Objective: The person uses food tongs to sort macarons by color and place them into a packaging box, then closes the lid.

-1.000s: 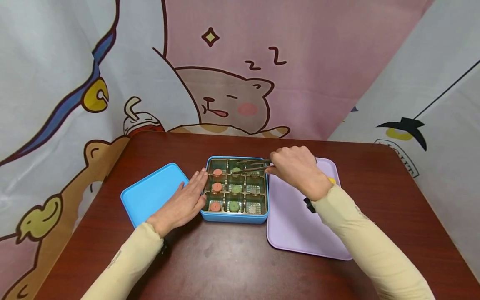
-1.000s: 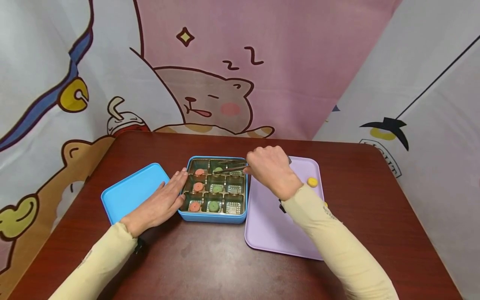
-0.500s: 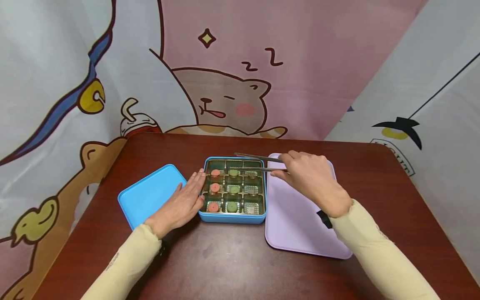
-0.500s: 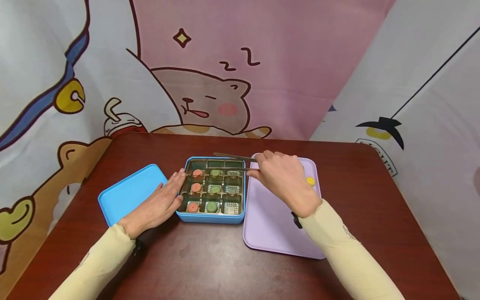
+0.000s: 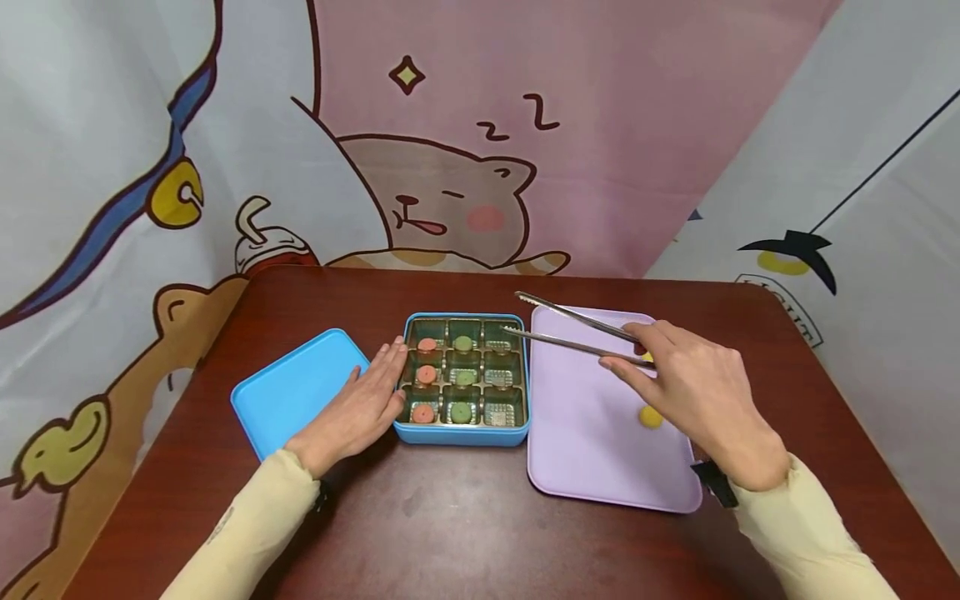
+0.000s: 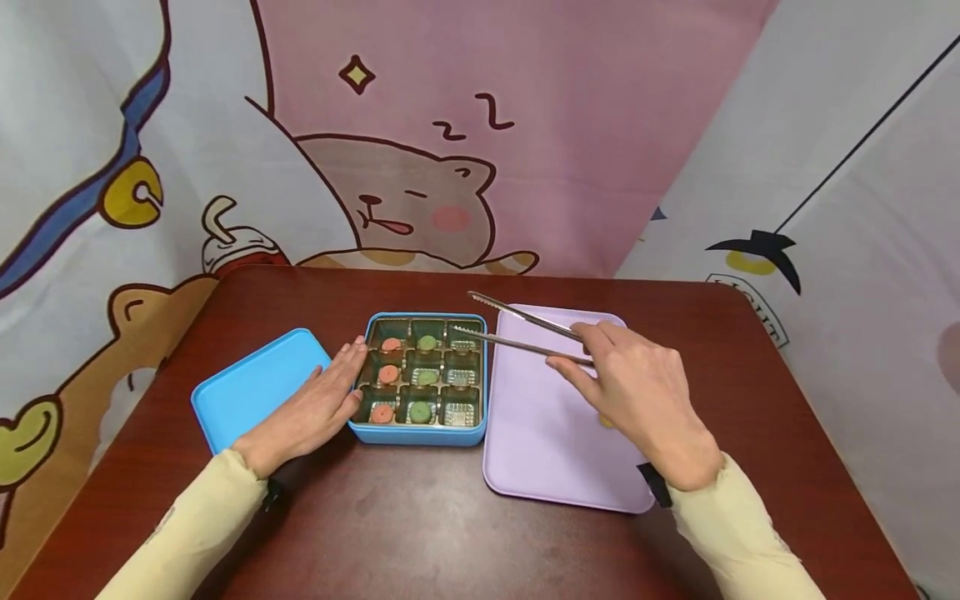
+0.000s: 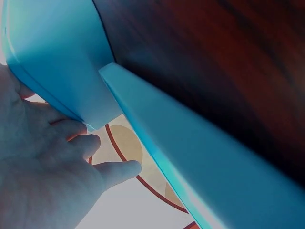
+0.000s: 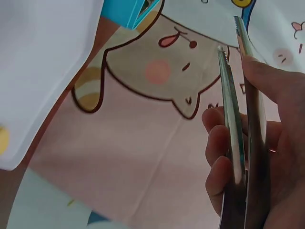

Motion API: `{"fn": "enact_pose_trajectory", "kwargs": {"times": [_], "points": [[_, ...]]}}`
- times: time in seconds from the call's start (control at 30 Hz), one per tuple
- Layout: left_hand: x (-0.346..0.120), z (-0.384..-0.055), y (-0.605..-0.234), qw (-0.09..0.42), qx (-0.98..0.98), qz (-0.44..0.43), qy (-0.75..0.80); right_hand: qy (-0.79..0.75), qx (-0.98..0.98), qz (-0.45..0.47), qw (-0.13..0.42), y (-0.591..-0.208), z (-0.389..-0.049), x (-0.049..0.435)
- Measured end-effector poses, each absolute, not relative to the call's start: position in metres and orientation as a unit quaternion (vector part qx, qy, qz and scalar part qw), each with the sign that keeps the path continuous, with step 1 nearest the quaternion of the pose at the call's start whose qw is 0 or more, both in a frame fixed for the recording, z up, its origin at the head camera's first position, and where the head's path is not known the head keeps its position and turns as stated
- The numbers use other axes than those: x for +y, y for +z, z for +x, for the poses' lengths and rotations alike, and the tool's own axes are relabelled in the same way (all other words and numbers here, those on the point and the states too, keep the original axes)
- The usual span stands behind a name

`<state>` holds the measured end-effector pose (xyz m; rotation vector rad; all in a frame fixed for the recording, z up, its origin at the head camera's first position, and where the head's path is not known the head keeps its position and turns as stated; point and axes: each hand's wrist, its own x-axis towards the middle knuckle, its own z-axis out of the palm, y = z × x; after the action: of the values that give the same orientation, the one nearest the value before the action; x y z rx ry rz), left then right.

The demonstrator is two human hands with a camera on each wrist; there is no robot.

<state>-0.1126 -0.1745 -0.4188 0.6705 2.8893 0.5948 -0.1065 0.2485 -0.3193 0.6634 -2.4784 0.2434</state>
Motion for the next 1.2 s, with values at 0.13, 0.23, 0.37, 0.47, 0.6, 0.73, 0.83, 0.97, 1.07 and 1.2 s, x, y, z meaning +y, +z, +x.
{"fn": "enact_pose_trajectory", "kwargs": {"times": [0.13, 0.23, 0.37, 0.47, 0.6, 0.73, 0.83, 0.97, 1.07, 1.2], "points": [[-0.175, -0.113, -0.419, 0.057, 0.954, 0.221, 0.196, 0.094, -0.93, 0.222, 0.277, -0.32, -0.094, 0.267], [-0.174, -0.113, -0.418, 0.057, 0.954, 0.221, 0.194, 0.106, -0.939, 0.191, 0.265, -0.322, -0.086, 0.279], [-0.175, -0.113, -0.417, 0.055, 0.955, 0.219, 0.19, 0.12, -0.95, 0.149, 0.248, -0.327, -0.078, 0.294], [-0.174, -0.113, -0.417, 0.056, 0.956, 0.218, 0.19, 0.121, -0.956, 0.127, 0.236, -0.333, -0.073, 0.305], [-0.174, -0.112, -0.417, 0.053, 0.956, 0.218, 0.191, 0.125, -0.963, 0.103, 0.216, -0.341, -0.069, 0.319], [-0.174, -0.111, -0.417, 0.049, 0.956, 0.217, 0.192, 0.125, -0.969, 0.089, 0.194, -0.352, -0.067, 0.336], [-0.174, -0.112, -0.417, 0.048, 0.958, 0.213, 0.189, 0.12, -0.974, 0.077, 0.173, -0.359, -0.068, 0.349], [-0.175, -0.113, -0.417, 0.031, 0.963, 0.204, 0.176, 0.094, -0.981, 0.062, 0.158, -0.367, -0.069, 0.364], [-0.174, -0.114, -0.417, 0.015, 0.966, 0.197, 0.167, 0.067, -0.984, 0.055, 0.155, -0.372, -0.069, 0.371], [-0.17, -0.115, -0.416, 0.012, 0.969, 0.188, 0.162, 0.053, -0.989, 0.04, 0.135, -0.377, -0.068, 0.376]]}}
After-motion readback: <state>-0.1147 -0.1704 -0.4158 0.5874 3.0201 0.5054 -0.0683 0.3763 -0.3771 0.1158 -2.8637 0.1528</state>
